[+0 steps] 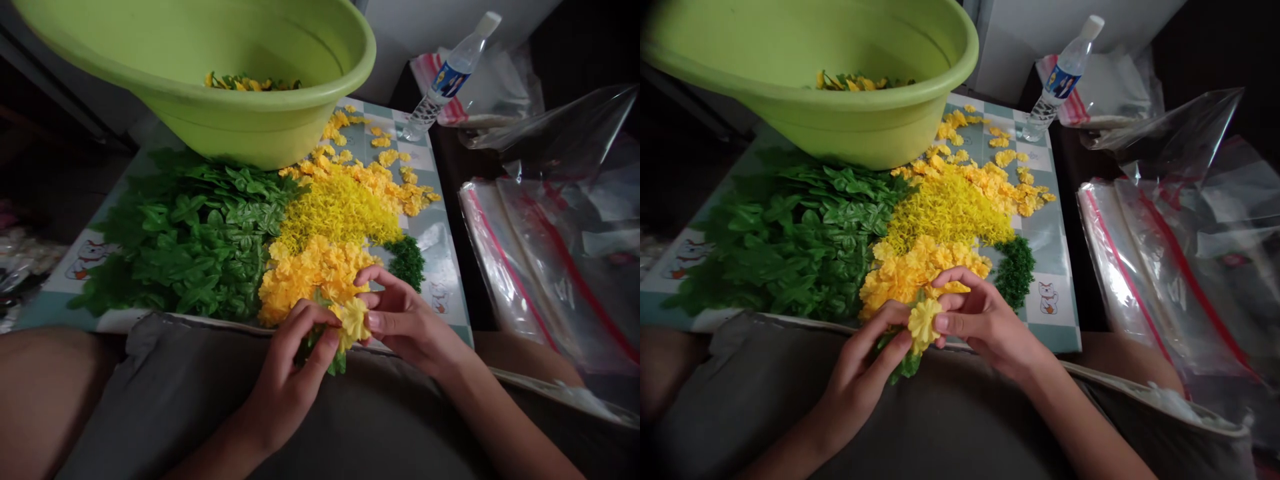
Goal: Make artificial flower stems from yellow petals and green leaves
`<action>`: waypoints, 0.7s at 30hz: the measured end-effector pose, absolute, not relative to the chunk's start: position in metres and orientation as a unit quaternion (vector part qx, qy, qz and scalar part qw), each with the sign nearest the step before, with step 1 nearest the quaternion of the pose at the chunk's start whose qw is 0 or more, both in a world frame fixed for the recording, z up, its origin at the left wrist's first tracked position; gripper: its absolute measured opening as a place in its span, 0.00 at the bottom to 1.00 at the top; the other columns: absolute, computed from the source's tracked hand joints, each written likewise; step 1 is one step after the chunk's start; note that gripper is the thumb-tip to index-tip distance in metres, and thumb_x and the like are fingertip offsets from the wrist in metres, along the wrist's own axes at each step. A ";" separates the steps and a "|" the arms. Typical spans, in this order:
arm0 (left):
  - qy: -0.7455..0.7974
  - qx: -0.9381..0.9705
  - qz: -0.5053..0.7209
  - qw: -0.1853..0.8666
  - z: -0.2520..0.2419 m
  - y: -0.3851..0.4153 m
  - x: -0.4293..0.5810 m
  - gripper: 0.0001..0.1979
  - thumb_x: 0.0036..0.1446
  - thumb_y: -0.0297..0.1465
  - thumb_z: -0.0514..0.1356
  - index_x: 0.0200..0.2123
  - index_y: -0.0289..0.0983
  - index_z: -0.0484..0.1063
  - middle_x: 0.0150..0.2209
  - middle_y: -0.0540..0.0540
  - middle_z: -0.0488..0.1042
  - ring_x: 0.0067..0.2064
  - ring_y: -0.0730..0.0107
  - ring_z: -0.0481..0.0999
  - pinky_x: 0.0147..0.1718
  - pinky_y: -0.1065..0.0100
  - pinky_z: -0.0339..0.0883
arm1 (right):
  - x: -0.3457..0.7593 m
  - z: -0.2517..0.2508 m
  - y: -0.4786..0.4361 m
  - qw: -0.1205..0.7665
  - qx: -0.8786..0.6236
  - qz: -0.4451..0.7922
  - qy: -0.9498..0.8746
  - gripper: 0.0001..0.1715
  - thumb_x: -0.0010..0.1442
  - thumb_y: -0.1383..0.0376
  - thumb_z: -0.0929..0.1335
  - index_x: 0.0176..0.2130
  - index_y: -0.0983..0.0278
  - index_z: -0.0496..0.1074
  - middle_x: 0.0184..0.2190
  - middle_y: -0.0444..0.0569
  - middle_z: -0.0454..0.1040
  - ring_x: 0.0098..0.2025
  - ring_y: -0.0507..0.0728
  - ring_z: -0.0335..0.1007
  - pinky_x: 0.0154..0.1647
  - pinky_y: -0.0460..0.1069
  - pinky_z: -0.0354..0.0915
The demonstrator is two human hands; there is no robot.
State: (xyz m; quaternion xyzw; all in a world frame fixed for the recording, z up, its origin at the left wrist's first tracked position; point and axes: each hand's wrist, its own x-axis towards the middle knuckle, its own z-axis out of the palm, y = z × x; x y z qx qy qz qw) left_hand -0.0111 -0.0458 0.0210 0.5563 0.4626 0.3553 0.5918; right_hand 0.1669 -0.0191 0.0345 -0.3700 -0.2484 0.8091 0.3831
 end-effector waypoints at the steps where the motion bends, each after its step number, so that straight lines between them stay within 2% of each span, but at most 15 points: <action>1: 0.459 0.564 0.358 0.586 0.021 -0.046 -0.011 0.05 0.63 0.31 0.52 0.35 0.41 0.66 0.35 0.50 0.67 0.40 0.68 0.68 0.41 0.66 0.61 | 0.166 0.033 -0.020 0.379 -0.367 0.812 -0.251 0.17 0.47 0.71 0.75 0.37 0.60 0.69 0.24 0.40 0.73 0.23 0.47 0.68 0.26 0.43 0.65; 5: 0.448 0.590 0.371 0.560 0.020 -0.047 -0.012 0.05 0.63 0.29 0.52 0.36 0.42 0.65 0.36 0.51 0.65 0.40 0.71 0.67 0.41 0.69 0.61 | 0.163 0.027 -0.024 0.369 -0.365 0.808 -0.278 0.10 0.49 0.70 0.74 0.30 0.63 0.70 0.25 0.42 0.73 0.24 0.47 0.67 0.25 0.43 0.63; 10: 0.441 0.623 0.376 0.526 0.018 -0.048 -0.014 0.05 0.63 0.28 0.52 0.38 0.44 0.65 0.38 0.51 0.64 0.43 0.70 0.67 0.43 0.69 0.60 | 0.162 0.027 -0.025 0.367 -0.379 0.788 -0.317 0.06 0.50 0.70 0.74 0.29 0.63 0.73 0.23 0.41 0.69 0.23 0.46 0.62 0.24 0.43 0.59; 17: 0.448 0.639 0.378 0.498 0.018 -0.047 -0.015 0.07 0.62 0.26 0.52 0.41 0.43 0.64 0.41 0.49 0.63 0.45 0.68 0.66 0.45 0.67 0.60 | 0.160 0.035 -0.024 0.343 -0.400 0.783 -0.331 0.06 0.49 0.69 0.75 0.30 0.63 0.75 0.23 0.41 0.69 0.24 0.47 0.60 0.25 0.44 0.58; 21: 0.440 0.645 0.392 0.487 0.018 -0.051 -0.016 0.12 0.63 0.25 0.51 0.46 0.47 0.63 0.43 0.49 0.63 0.47 0.68 0.66 0.48 0.66 0.60 | 0.157 0.035 -0.026 0.339 -0.414 0.771 -0.345 0.07 0.48 0.67 0.75 0.30 0.64 0.75 0.23 0.41 0.69 0.23 0.47 0.61 0.25 0.44 0.59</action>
